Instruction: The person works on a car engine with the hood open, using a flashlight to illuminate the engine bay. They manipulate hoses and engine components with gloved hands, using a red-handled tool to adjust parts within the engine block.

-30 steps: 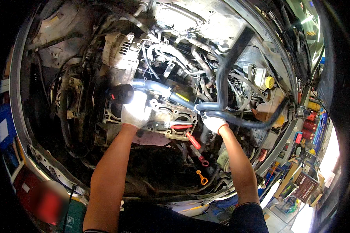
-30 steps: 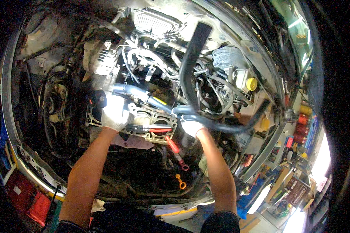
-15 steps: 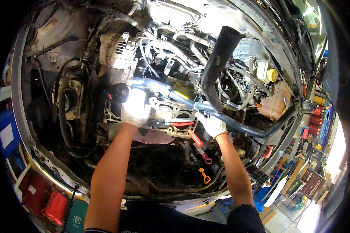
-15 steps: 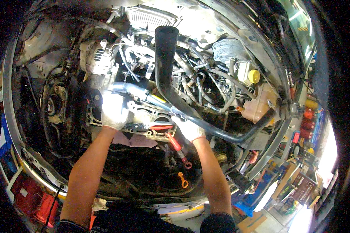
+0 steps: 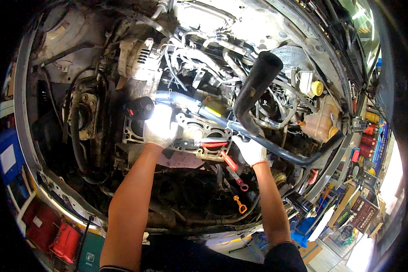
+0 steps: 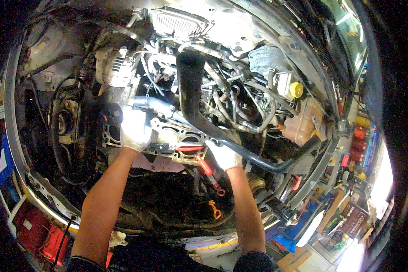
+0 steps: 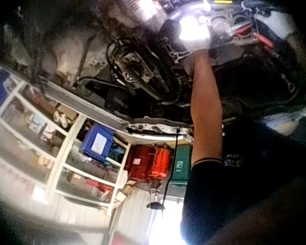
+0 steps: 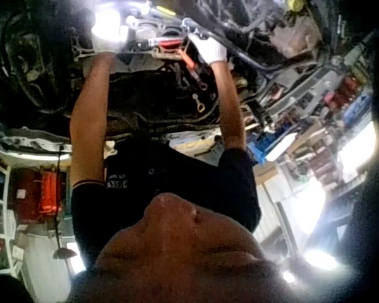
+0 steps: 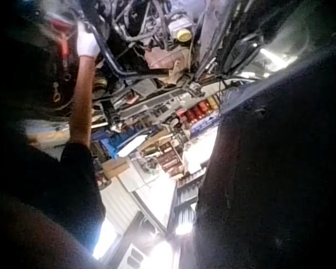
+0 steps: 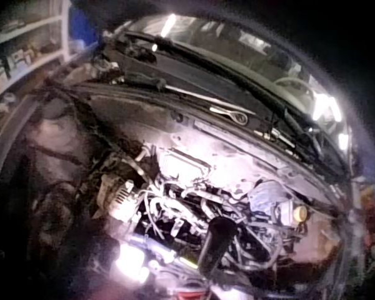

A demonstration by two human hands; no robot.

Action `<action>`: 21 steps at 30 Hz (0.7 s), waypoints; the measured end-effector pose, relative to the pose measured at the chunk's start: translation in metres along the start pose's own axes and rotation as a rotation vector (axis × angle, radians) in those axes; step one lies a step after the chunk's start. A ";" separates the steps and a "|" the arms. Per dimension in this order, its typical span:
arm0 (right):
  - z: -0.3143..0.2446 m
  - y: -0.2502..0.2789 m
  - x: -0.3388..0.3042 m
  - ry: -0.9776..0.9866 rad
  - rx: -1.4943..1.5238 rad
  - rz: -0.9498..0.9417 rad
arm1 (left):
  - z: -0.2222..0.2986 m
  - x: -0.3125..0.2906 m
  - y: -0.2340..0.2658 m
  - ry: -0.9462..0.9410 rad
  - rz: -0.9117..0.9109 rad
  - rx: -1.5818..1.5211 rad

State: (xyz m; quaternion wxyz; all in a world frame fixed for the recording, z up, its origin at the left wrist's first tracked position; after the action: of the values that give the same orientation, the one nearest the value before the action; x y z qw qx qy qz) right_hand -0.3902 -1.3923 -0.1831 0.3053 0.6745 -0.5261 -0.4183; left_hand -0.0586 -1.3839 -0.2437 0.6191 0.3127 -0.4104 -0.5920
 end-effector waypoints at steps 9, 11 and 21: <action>-0.027 0.032 -0.040 -0.214 -0.090 0.271 | 0.006 -0.004 0.009 -0.085 0.118 0.035; -0.023 0.023 -0.031 -0.154 -0.067 0.233 | 0.011 -0.003 0.009 -0.098 0.146 0.009; 0.005 -0.041 0.021 0.026 -0.203 -0.231 | 0.009 -0.005 0.024 -0.154 0.244 0.112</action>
State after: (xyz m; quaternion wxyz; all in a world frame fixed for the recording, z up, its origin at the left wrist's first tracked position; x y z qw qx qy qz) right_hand -0.3741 -1.4022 -0.2253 0.3285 0.7017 -0.3958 -0.4929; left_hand -0.0546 -1.3752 -0.2199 0.6348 0.2483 -0.5239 -0.5108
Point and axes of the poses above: each hand's wrist, its own x-axis towards the middle knuckle, its own y-axis out of the back of the hand, z = x × y, the point moved 9 cm from there along x, towards the middle knuckle
